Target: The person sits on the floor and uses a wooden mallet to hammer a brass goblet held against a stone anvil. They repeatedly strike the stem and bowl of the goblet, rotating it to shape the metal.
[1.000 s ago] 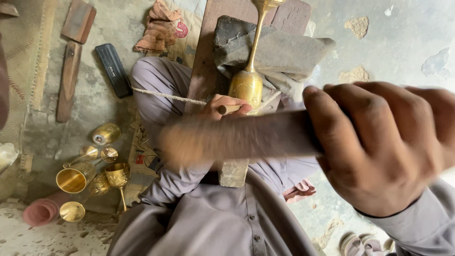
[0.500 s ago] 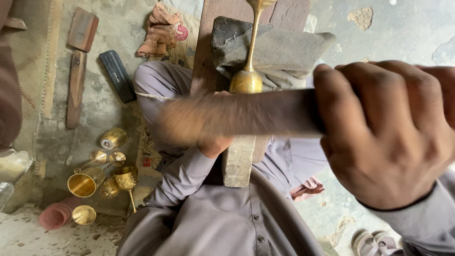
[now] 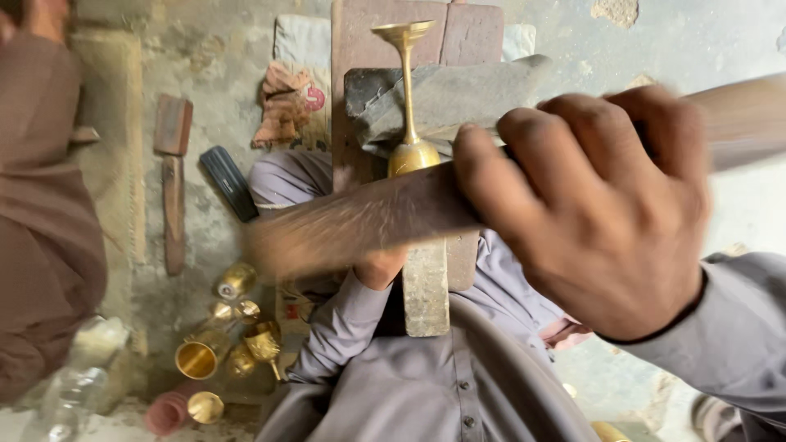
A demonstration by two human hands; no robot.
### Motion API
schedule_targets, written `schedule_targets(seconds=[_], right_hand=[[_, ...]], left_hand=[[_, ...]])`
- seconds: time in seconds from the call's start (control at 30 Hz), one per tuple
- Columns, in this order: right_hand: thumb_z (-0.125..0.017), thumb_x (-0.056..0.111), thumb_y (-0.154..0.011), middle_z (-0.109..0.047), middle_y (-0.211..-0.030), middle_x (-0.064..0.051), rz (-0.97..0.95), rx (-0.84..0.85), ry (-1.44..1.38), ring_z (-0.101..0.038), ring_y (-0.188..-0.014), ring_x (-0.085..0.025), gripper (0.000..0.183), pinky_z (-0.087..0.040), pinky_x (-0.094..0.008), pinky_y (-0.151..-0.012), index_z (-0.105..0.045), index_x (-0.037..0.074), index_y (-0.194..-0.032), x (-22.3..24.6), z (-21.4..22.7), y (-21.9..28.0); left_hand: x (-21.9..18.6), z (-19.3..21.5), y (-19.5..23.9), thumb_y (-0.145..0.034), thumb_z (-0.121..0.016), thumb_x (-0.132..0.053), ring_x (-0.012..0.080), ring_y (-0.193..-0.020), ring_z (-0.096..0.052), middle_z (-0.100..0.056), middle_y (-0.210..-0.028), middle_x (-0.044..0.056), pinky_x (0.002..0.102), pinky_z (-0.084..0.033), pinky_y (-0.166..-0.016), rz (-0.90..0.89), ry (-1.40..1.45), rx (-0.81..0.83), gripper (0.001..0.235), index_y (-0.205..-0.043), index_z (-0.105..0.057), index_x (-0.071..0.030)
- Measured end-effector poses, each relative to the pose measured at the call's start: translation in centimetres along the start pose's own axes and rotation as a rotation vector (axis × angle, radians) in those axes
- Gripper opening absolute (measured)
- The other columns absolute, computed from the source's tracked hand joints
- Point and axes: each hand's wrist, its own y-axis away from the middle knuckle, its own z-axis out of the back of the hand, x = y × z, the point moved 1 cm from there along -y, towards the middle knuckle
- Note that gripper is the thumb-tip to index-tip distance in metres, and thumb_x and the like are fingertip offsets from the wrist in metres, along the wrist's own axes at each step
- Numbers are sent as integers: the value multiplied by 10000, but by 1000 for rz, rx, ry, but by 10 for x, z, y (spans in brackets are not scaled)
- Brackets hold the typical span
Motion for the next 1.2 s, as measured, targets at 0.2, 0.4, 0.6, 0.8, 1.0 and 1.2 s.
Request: schedule_targets(seconds=[0.2, 0.4, 0.6, 0.8, 1.0, 1.2], right_hand=[[-729, 232, -934, -675, -990, 26, -28, -47, -186, -634, -954, -158, 163, -477, -371, -903, -725, 198, -1093, 0, -5, 5], [-732, 250, -855, -662, -936, 55, -21, -92, 46, -632, -907, -130, 183, -469, -343, -856, -688, 234, -1032, 0, 0, 10], [-711, 213, -987, -637, -1079, -45, -72, -140, -274, -614, -978, -212, 268, -485, -383, -933, -689, 130, -1241, -3, -4, 11], [-707, 247, -829, -631, -856, 7, -75, -131, -195, -630, -852, -183, 181, -475, -390, -842, -721, 192, -1001, -3, -1, 10], [-746, 237, -932, -702, -901, 9, -136, -100, -22, -644, -838, -164, 100, -457, -365, -871, -756, 190, -1020, -11, -9, 35], [-764, 36, -804, -685, -973, -104, -531, 81, -552, -637, -878, -278, 407, -461, -396, -844, -704, 53, -1206, -13, -44, 99]], left_hand=[[12, 9, -2, -1020, -703, -149, 245, -1041, -711, -719, -1132, 134, 380, -567, -981, 232, 760, -25, 253, -1225, -658, -8], [14, -3, 1, -1058, -634, -121, 250, -1116, -705, -705, -1218, 141, 357, -561, -998, 443, 1049, 92, 253, -1272, -631, 15], [12, 17, -13, -1034, -670, -81, 243, -1146, -713, -710, -1241, 134, 353, -568, -1030, 321, 911, 53, 271, -1283, -636, 23], [11, 25, -24, -1011, -699, -30, 240, -1163, -725, -716, -1263, 125, 349, -576, -1055, 324, 903, 64, 290, -1291, -648, 25], [18, 31, -42, -944, -739, -39, 261, -1049, -678, -669, -1164, 108, 383, -555, -940, 180, 632, 42, 278, -1193, -616, -26], [26, 41, -94, -1096, -658, -170, 151, -980, -773, -731, -1155, 66, 285, -660, -808, 284, 1122, 309, 329, -1336, -488, -22]])
